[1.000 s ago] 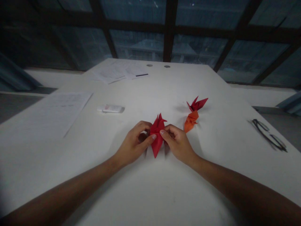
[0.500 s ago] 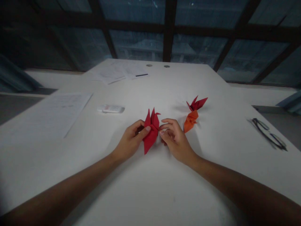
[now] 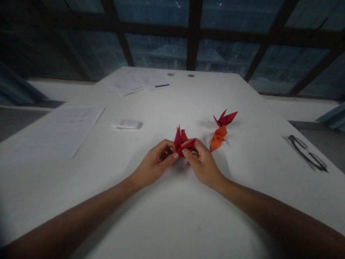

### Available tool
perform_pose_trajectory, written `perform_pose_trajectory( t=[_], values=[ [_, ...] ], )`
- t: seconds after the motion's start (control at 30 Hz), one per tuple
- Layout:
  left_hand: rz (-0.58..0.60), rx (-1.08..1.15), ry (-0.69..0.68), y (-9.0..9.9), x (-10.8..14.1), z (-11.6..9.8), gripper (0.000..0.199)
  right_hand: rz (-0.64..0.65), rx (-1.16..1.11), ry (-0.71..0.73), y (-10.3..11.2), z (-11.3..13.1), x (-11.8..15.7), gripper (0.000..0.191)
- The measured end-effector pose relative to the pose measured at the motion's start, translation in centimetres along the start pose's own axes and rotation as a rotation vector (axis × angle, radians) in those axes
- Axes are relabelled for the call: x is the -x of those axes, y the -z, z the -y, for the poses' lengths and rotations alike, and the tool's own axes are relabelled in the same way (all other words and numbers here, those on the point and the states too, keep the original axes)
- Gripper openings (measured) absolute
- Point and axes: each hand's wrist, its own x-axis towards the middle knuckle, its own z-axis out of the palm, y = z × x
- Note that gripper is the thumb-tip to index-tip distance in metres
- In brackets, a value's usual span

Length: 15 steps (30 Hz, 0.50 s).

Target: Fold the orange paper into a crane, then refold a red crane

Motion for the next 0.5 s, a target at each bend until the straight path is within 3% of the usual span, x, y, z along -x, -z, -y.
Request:
perform_pose_trajectory(
  t=[0.1,0.23,0.3,0.5],
  values=[
    [-0.033,0.041,-0.012,-0.20,-0.02,0.50,0.024,-0.042,-0.072,-0.062,-0.09,-0.06,-0.04,0.031],
    [-0.040,0.149,0.028,-0.30,-0.05,0.58,0.056,-0.081,-0.152,-0.090,-0.17,-0.02,-0.21,0.047],
    [-0.030,0.199,0.048,-0.28,-0.10,0.44,0.066,-0.063,-0.155,-0.096,-0.13,-0.04,-0.31,0.041],
    [-0.007,0.290,0.084,-0.09,-0.36,0.31,0.068,0.004,-0.177,-0.132,0.19,-0.12,-0.39,0.024]
  ],
)
